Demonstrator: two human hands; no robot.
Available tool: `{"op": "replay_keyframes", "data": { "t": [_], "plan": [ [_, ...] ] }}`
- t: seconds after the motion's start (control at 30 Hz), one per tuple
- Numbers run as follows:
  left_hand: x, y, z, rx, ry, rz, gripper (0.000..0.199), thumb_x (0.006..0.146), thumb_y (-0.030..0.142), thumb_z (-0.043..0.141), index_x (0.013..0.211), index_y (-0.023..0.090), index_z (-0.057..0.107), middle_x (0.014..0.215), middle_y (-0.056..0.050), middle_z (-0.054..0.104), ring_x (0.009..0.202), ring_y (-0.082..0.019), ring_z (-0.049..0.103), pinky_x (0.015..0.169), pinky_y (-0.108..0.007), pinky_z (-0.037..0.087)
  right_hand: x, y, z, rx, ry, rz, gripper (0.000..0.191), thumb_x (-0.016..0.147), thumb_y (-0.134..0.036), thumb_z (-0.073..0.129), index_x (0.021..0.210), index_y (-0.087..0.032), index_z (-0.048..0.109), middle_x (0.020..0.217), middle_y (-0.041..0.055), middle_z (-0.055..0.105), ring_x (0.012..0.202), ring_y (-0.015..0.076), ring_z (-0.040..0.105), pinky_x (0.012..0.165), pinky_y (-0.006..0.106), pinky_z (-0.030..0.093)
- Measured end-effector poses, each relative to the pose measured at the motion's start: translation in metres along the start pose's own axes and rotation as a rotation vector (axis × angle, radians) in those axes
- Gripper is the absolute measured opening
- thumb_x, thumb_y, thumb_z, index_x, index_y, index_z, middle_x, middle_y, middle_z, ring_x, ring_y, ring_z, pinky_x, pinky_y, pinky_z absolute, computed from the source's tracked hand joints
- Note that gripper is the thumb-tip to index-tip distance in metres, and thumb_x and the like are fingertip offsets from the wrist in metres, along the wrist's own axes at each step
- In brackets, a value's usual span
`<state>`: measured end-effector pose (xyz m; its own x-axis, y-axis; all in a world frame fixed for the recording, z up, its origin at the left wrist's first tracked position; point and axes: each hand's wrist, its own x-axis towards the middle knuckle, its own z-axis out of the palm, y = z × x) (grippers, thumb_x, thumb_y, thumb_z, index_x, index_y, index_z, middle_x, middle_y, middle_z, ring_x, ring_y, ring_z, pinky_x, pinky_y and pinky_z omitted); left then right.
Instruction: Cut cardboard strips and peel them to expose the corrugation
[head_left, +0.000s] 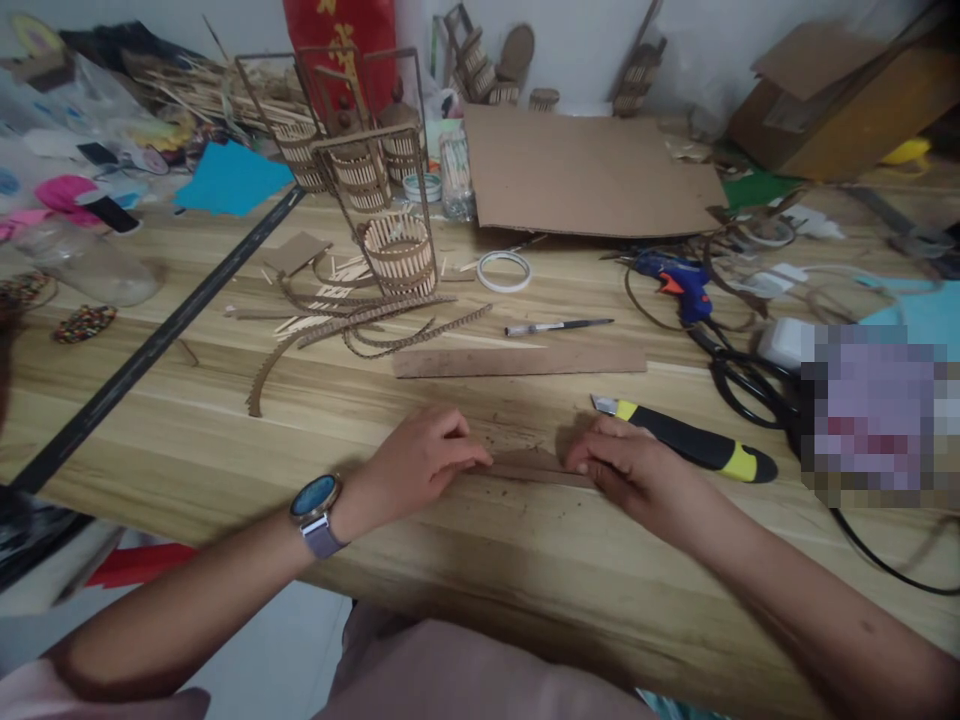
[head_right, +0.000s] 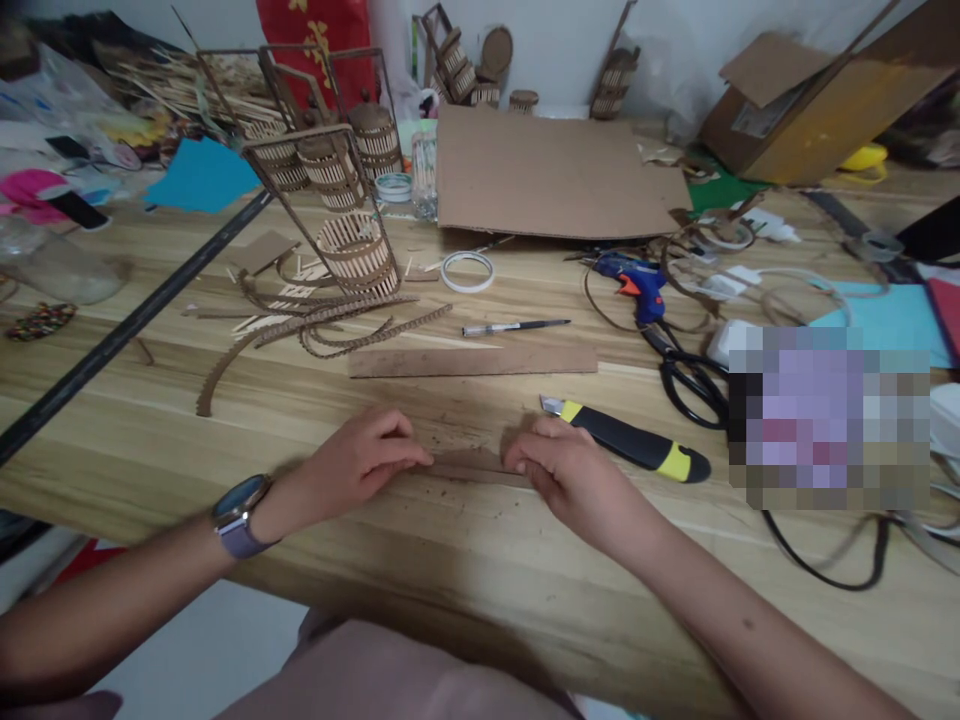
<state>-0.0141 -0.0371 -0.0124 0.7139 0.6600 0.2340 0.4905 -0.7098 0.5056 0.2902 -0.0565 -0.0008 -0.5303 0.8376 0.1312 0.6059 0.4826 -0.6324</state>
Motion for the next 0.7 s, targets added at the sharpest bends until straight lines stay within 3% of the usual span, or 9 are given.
{"op": "replay_keyframes", "data": {
  "t": [0.2, 0.4, 0.5, 0.57, 0.7],
  "plan": [
    [-0.01, 0.002, 0.011, 0.246, 0.005, 0.065, 0.04, 0.106, 0.014, 0.044, 0.12, 0.034, 0.075, 0.1, -0.004, 0.06, 0.088, -0.019, 0.052, 0.076, -0.03, 0.045, -0.014, -0.005, 0.006, -0.265, 0.125, -0.043, 0.019, 0.1, -0.019, 0.048, 0.097, -0.025, 0.067, 0.09, 0.0048, 0.073, 0.086, 0.0215, 0.068, 0.073, 0.035, 0.05],
    [-0.01, -0.001, 0.009, 0.205, 0.028, 0.129, 0.043, 0.1, 0.006, 0.043, 0.118, 0.029, 0.074, 0.102, -0.005, 0.06, 0.087, -0.019, 0.053, 0.078, -0.032, 0.047, -0.042, 0.016, -0.027, -0.552, 0.282, 0.024, 0.025, 0.1, -0.039, 0.054, 0.11, -0.023, 0.07, 0.104, 0.0124, 0.074, 0.094, 0.0303, 0.07, 0.081, 0.045, 0.053],
    [-0.009, -0.001, 0.008, 0.205, 0.059, 0.157, 0.041, 0.099, 0.005, 0.044, 0.116, 0.028, 0.074, 0.101, -0.005, 0.059, 0.085, -0.019, 0.052, 0.078, -0.031, 0.048, -0.062, 0.043, -0.045, -0.635, 0.251, 0.113, 0.044, 0.098, -0.051, 0.052, 0.125, -0.02, 0.067, 0.111, 0.0181, 0.072, 0.097, 0.039, 0.068, 0.08, 0.054, 0.055],
    [-0.009, -0.001, 0.008, 0.2, 0.073, 0.17, 0.039, 0.099, 0.005, 0.046, 0.116, 0.027, 0.073, 0.102, -0.006, 0.059, 0.086, -0.018, 0.053, 0.078, -0.031, 0.048, -0.072, 0.057, -0.049, -0.638, 0.204, 0.126, 0.046, 0.099, -0.051, 0.048, 0.129, -0.02, 0.064, 0.11, 0.0179, 0.072, 0.093, 0.038, 0.07, 0.077, 0.053, 0.057],
    [-0.009, -0.002, 0.009, 0.188, 0.09, 0.177, 0.036, 0.099, 0.006, 0.047, 0.115, 0.026, 0.073, 0.101, -0.006, 0.059, 0.086, -0.019, 0.054, 0.079, -0.031, 0.049, -0.078, 0.059, -0.044, -0.661, 0.191, 0.229, 0.049, 0.101, -0.048, 0.038, 0.125, -0.016, 0.065, 0.111, 0.0224, 0.072, 0.094, 0.0418, 0.07, 0.079, 0.059, 0.057]
  ]
}}
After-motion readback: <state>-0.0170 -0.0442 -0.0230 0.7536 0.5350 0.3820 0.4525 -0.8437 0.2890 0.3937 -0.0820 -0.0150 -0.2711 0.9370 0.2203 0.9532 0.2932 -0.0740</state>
